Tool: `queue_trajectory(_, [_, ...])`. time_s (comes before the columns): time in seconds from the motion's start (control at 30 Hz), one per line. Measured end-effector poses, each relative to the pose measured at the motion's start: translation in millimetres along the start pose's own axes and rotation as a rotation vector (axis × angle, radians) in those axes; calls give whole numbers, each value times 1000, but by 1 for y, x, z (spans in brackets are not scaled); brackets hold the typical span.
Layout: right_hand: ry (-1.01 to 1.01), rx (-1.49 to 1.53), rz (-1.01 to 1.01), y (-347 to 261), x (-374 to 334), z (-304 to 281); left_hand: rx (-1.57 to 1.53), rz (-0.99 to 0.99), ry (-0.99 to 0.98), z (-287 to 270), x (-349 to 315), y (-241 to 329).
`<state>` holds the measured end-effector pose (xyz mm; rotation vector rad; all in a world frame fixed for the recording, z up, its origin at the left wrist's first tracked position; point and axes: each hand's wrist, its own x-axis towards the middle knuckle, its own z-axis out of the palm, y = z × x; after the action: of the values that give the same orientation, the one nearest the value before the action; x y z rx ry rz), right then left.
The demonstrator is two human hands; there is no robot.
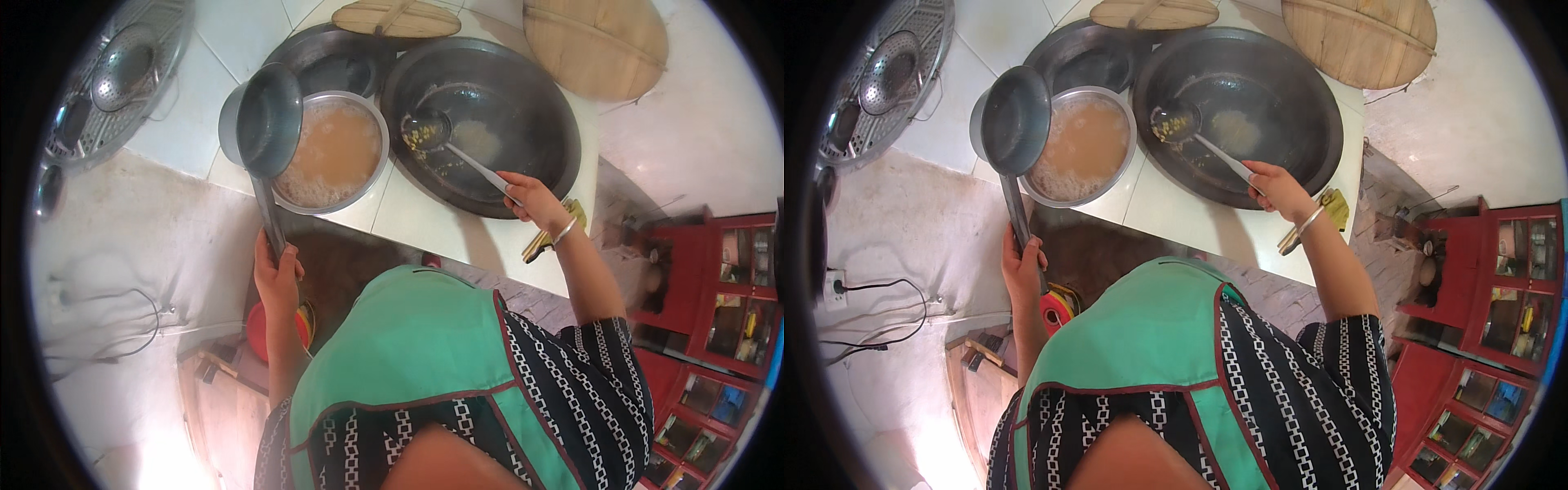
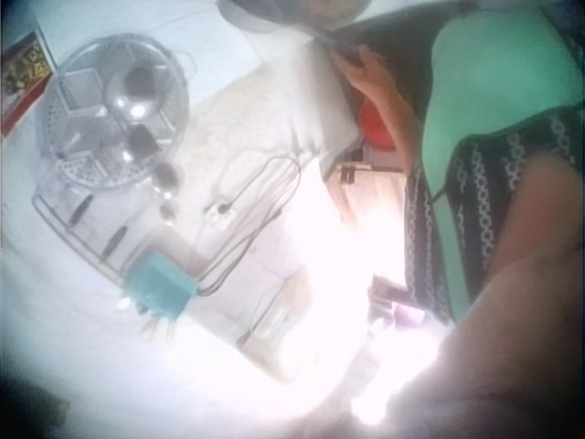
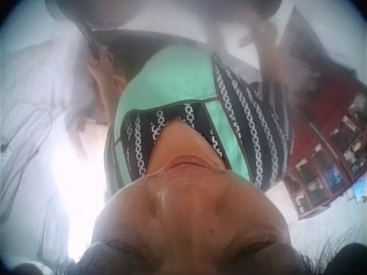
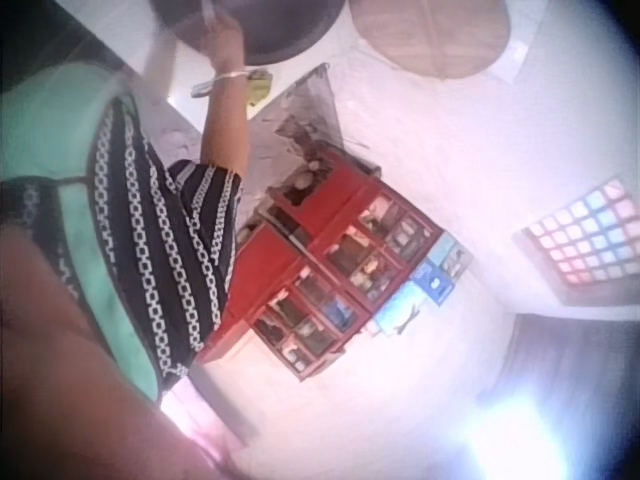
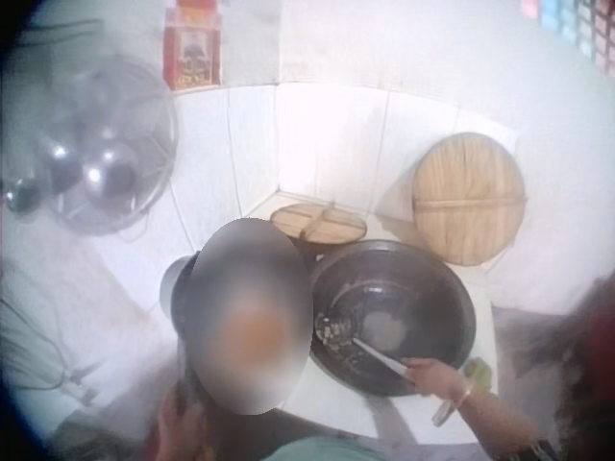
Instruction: The person scoops cooked food from a large wok into a bowl, carries the ladle to an outdoor bucket to dispose of some contents, and then transfers the remaining liquid from the wok into a separate metal pot.
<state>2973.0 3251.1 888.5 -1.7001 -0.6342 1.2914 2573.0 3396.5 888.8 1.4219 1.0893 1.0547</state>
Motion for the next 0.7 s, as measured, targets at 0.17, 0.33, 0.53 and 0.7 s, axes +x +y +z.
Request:
queue_trajectory(0.17, [302,-745,-685,7,-66,110,-67,53,-21,-66,-20,-13])
queue_trajectory(0.33, [403,-1191,-780,29,-52,123,-33,27,-21,-50,-28,-13])
queue_trajectory(0.53, [630,-956,-799,25,40,-22,28,2,54,41,-1,10])
queue_trajectory(0.7, [692,-1060,-546,21,178,-185,85,-42,67,174,35,26])
